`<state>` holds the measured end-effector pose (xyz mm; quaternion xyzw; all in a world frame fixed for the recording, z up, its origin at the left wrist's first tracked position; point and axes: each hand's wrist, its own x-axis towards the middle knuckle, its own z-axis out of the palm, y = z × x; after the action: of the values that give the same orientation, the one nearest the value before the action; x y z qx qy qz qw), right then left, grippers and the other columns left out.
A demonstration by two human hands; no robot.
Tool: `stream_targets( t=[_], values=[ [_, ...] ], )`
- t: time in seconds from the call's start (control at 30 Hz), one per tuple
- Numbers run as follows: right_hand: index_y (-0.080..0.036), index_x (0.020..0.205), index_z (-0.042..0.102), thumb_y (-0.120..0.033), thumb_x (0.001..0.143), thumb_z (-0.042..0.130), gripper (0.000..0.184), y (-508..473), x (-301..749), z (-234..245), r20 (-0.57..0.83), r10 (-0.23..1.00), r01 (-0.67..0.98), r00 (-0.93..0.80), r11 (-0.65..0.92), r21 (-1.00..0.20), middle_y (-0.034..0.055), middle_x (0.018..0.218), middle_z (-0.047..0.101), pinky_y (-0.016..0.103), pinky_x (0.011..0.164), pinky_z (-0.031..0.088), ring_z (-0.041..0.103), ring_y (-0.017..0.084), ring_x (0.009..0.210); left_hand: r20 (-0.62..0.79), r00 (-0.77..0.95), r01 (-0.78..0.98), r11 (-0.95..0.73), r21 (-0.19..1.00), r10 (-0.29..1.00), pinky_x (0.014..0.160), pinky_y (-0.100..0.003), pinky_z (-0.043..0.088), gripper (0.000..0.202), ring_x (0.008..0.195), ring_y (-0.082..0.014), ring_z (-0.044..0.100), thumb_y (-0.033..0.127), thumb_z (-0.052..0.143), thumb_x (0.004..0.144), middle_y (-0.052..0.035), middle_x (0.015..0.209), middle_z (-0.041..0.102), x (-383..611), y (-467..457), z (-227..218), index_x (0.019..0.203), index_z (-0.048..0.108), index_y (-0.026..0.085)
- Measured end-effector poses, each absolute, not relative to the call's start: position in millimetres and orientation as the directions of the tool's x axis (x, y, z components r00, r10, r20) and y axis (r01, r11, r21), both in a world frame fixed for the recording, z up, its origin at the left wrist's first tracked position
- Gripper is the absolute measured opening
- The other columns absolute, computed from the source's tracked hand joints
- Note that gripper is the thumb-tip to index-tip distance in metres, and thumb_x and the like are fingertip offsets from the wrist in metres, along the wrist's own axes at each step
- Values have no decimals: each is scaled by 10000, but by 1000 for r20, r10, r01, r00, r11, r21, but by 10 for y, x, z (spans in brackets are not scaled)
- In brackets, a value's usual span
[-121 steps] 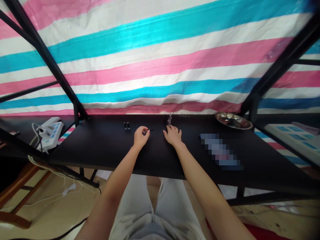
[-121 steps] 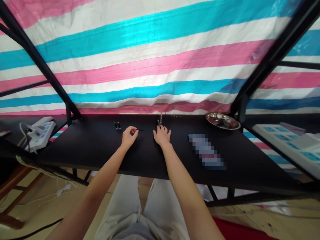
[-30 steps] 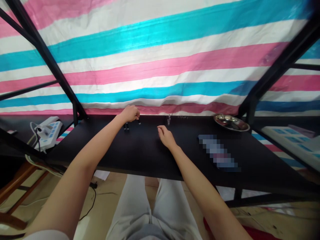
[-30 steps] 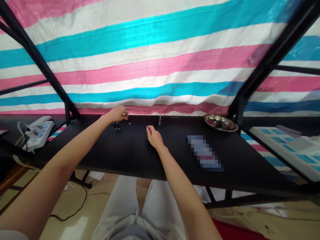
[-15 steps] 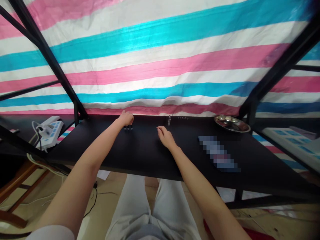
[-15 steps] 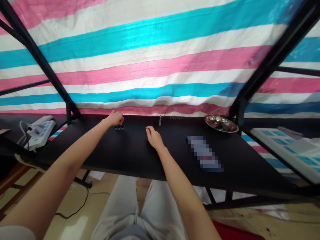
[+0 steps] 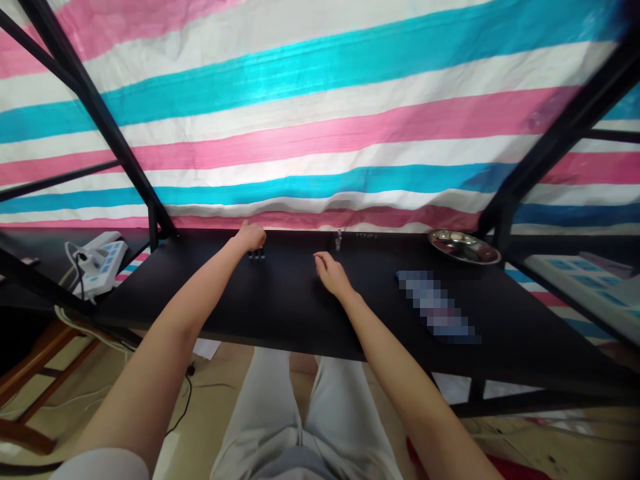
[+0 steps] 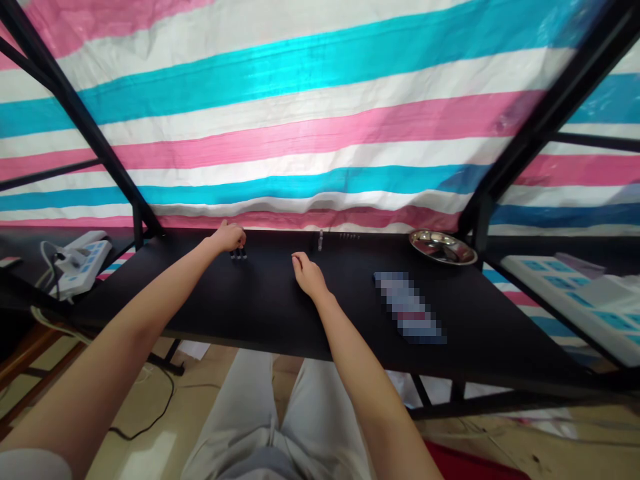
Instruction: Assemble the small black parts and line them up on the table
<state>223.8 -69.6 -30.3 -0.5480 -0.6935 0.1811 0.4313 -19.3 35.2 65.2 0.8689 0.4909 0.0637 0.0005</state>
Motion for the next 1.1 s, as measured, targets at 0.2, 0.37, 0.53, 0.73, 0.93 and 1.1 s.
stream_targets(
  t=[0.2, 0.37, 0.53, 0.73, 0.93, 1.1],
  values=[
    [-205, 1051, 544, -380, 887, 310, 335, -711, 2236, -283, 393, 919, 614, -29, 327, -718, 46, 720, 629, 294, 650, 415, 580, 183, 637, 38, 533, 841, -524, -136, 845, 899, -426, 246, 41, 899, -245, 531, 203, 631, 643, -81, 829, 656, -186, 330, 674, 633, 651, 169],
    [-198, 1059, 546, -385, 891, 300, 351, -714, 2238, -274, 384, 923, 620, -28, 317, -718, 39, 713, 627, 280, 660, 413, 581, 171, 640, -52, 503, 834, -500, -234, 863, 911, -438, 238, 119, 974, -254, 522, 190, 597, 684, -72, 950, 654, -135, 236, 751, 772, 678, 191],
    [-204, 1059, 548, -381, 891, 306, 344, -718, 2251, -255, 377, 926, 640, -6, 293, -710, 42, 744, 638, 267, 643, 406, 587, 170, 648, -31, 522, 817, -510, -269, 852, 928, -441, 244, 226, 1030, -266, 506, 246, 621, 705, -83, 1028, 636, -77, 174, 815, 925, 662, 213],
    [-195, 1010, 574, -326, 885, 335, 300, -686, 2289, -247, 352, 933, 751, 76, 179, -636, 66, 865, 646, 282, 694, 398, 585, 194, 781, 127, 637, 767, -610, -200, 760, 938, -444, 266, 370, 1088, -265, 483, 289, 507, 817, -114, 1152, 574, 267, 12, 815, 1171, 536, 185],
    [-152, 992, 594, -231, 849, 387, 264, -627, 2352, -292, 304, 941, 876, 146, 20, -482, 123, 1047, 583, 338, 797, 379, 493, 233, 977, 196, 641, 763, -644, -60, 742, 936, -471, 290, 574, 1151, -277, 429, 248, 431, 851, -132, 1280, 471, 814, -70, 427, 1391, 240, 202],
    [-161, 1113, 559, -234, 848, 381, 328, -616, 2390, -311, 275, 937, 896, 217, -79, -438, 142, 1189, 507, 407, 857, 337, 397, 260, 1107, 174, 597, 797, -604, -14, 783, 883, -451, 337, 625, 1082, -270, 460, 210, 383, 858, -130, 1278, 448, 1196, -55, 71, 1424, 119, 234]
  ],
)
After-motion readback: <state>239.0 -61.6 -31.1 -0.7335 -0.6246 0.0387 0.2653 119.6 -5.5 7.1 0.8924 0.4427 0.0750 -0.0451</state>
